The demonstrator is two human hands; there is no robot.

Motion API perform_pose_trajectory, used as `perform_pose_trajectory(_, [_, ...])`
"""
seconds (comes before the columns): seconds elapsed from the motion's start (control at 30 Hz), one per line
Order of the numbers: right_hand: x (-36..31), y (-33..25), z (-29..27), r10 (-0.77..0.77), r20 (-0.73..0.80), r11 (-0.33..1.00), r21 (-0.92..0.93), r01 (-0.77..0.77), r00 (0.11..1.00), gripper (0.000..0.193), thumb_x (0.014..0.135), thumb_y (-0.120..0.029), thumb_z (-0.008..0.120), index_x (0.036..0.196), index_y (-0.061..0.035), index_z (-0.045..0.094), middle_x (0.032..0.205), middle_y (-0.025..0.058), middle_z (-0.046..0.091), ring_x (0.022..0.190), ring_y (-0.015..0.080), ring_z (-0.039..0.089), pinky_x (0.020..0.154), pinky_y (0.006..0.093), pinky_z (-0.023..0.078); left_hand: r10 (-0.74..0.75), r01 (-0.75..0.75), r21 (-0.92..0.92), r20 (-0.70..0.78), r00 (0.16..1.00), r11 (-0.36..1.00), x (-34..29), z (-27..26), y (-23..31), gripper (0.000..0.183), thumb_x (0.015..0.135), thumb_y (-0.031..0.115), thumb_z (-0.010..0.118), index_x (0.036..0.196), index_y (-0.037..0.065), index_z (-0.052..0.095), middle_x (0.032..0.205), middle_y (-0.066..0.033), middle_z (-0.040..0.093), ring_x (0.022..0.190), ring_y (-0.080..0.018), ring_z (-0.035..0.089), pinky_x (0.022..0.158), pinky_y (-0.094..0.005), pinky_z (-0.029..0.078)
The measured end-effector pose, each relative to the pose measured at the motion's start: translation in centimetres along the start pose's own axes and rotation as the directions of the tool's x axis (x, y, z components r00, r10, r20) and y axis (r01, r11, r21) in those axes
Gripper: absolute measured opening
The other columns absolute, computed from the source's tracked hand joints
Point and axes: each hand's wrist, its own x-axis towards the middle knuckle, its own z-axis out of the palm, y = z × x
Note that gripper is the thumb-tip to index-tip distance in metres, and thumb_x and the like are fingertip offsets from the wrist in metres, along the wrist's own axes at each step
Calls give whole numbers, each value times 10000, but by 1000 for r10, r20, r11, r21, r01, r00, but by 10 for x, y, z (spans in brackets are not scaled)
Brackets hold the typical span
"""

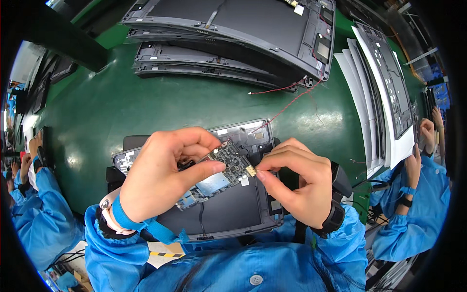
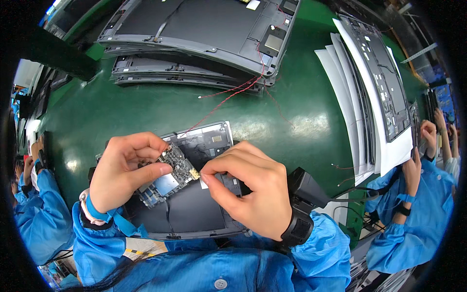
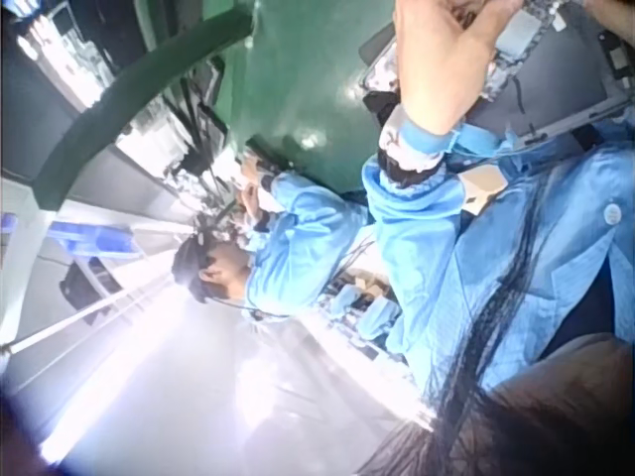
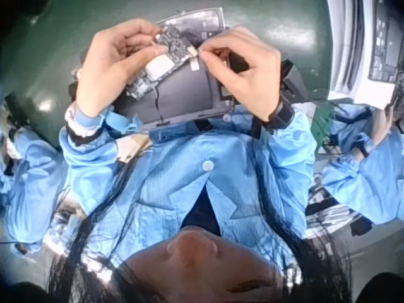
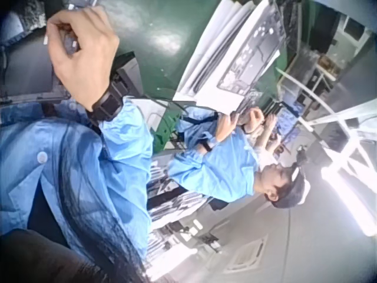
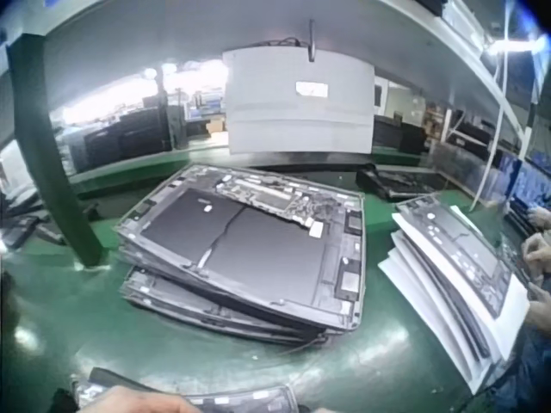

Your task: Assembling internal circuit boards and components into electronic tablet or laptop housings on a factory assembly line.

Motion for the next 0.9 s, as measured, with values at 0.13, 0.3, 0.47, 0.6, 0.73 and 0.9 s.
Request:
perform_pose_trajectory(0.13, [-3,1,4,1,-104,1000,-30,-5,995,135,660,27,701,776,-24,653,761,76,654,728,221,608,649,297,485,-58,56,-86,-19,998,995,3,0,0,195,781,-87,616,950,-44,529,877,-89,651,787,-72,590,679,-188,457])
perform_pose_trajectory(0.3, [-3,-2,12,17,-134,999,-37,-23,991,132,666,23,708,774,-25,650,751,73,653,725,225,606,664,306,477,-15,12,-177,-15,1000,984,4,4,-3,152,794,-41,652,879,-33,527,693,-29,617,652,-15,533,549,-171,401])
perform_pose_trajectory(0.47, [-6,0,14,48,-91,999,-1,-48,995,120,705,82,663,811,35,630,794,119,628,763,216,581,683,300,459,-30,25,-191,-25,999,981,3,6,-5,156,793,-46,651,886,-39,526,688,-33,618,652,-19,536,549,-176,406])
perform_pose_trajectory(0.6, [-7,-1,17,41,-173,999,-29,-47,984,128,675,16,707,773,-39,646,743,53,650,711,209,601,658,296,440,-17,12,-173,-25,1000,985,2,7,-4,158,793,-49,649,883,-40,519,657,-17,592,627,-4,497,525,-174,377])
perform_pose_trajectory(0.73, [-8,0,20,48,-200,998,-26,-54,979,126,678,17,704,768,-44,641,743,49,645,702,205,598,664,294,424,-56,53,-84,-38,998,995,1,5,-3,203,761,-104,626,911,-46,502,798,-92,652,744,-82,606,646,-194,462])
perform_pose_trajectory(0.9, [-9,2,22,98,-192,995,23,-95,976,115,683,7,702,766,-46,642,727,46,639,676,187,590,665,282,410,-30,23,-118,-59,998,993,-2,7,-7,205,754,-101,637,907,-55,508,784,-80,647,732,-79,603,634,-184,455])
